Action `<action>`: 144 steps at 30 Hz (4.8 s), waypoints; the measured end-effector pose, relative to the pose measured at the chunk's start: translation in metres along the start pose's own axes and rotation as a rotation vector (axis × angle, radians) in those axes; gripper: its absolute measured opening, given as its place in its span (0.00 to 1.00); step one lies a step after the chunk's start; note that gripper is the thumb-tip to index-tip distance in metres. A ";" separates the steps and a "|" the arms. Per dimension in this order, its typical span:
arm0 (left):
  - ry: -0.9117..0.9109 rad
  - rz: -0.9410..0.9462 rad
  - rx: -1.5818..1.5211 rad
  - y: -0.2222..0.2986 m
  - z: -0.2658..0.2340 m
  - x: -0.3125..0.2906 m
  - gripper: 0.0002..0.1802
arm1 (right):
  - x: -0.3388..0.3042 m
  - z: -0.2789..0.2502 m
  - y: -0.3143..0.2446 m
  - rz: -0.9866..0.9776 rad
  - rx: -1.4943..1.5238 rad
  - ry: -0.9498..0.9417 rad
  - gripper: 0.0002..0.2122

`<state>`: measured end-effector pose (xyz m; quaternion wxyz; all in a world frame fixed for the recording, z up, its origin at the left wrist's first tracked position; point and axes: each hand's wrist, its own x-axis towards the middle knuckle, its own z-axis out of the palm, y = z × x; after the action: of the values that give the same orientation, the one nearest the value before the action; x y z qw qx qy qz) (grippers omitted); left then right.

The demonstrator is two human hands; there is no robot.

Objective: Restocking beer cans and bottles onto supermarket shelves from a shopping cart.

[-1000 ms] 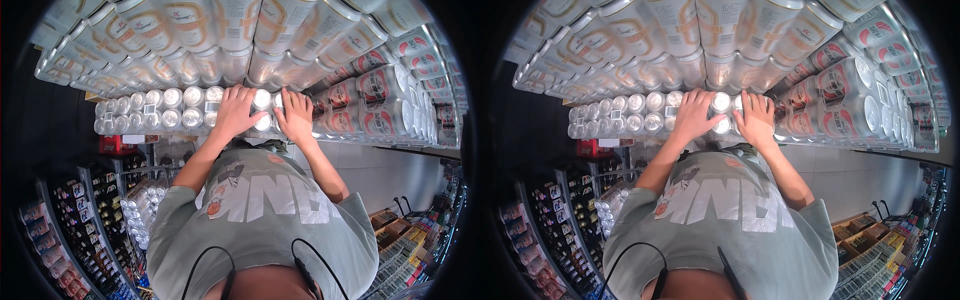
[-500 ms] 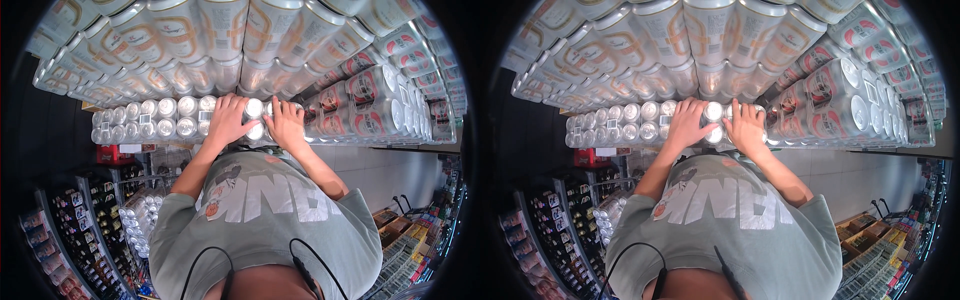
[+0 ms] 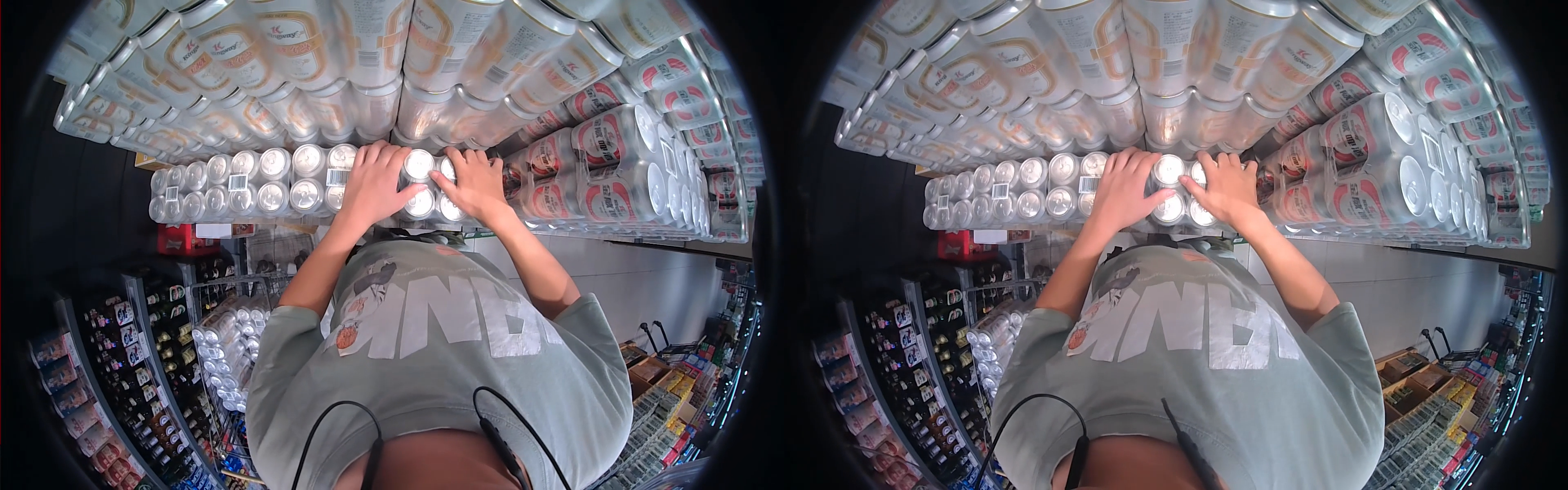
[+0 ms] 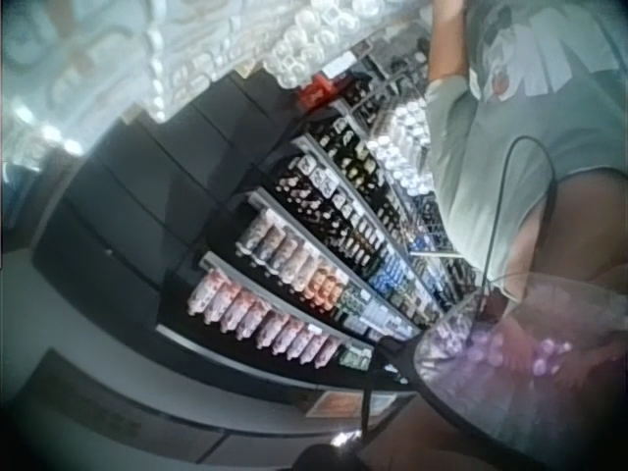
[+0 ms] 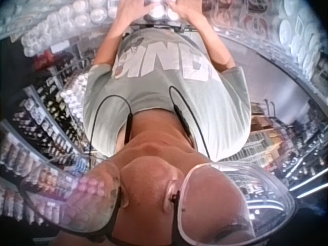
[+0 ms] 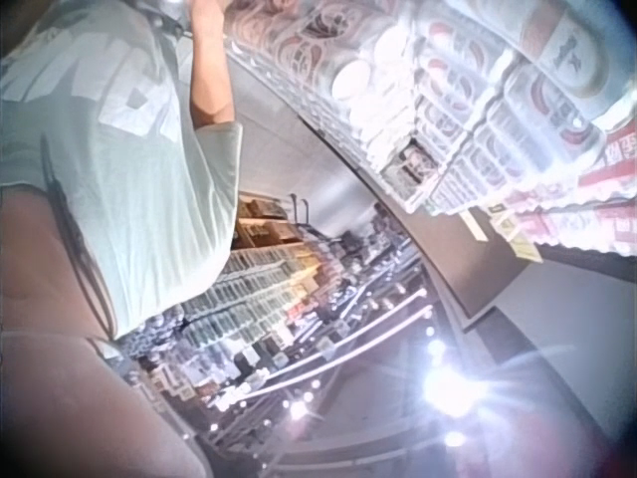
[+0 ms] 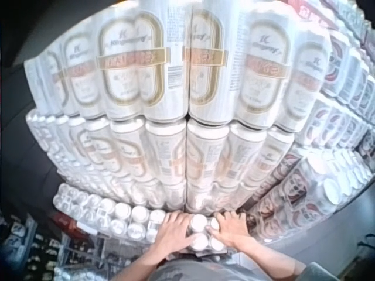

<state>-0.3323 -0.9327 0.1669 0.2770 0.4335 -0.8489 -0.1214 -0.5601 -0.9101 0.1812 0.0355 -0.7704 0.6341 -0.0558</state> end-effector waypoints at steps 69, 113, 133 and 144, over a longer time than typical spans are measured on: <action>-0.027 -0.213 0.322 -0.104 -0.071 -0.043 0.28 | -0.003 0.006 0.001 0.002 -0.022 -0.071 0.32; -0.003 -0.379 0.402 -0.230 -0.170 -0.107 0.17 | -0.001 0.002 0.000 -0.004 0.082 -0.019 0.28; -0.055 -0.415 0.369 -0.232 -0.178 -0.110 0.21 | 0.000 0.002 0.003 -0.048 0.055 -0.030 0.29; -0.038 -0.440 0.451 -0.227 -0.170 -0.102 0.21 | 0.002 0.001 0.003 -0.057 0.049 -0.037 0.30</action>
<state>-0.0348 -0.9802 0.1677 0.1252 0.6550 -0.7451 0.0047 -0.5622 -0.9123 0.1803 0.0646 -0.7878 0.6098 -0.0578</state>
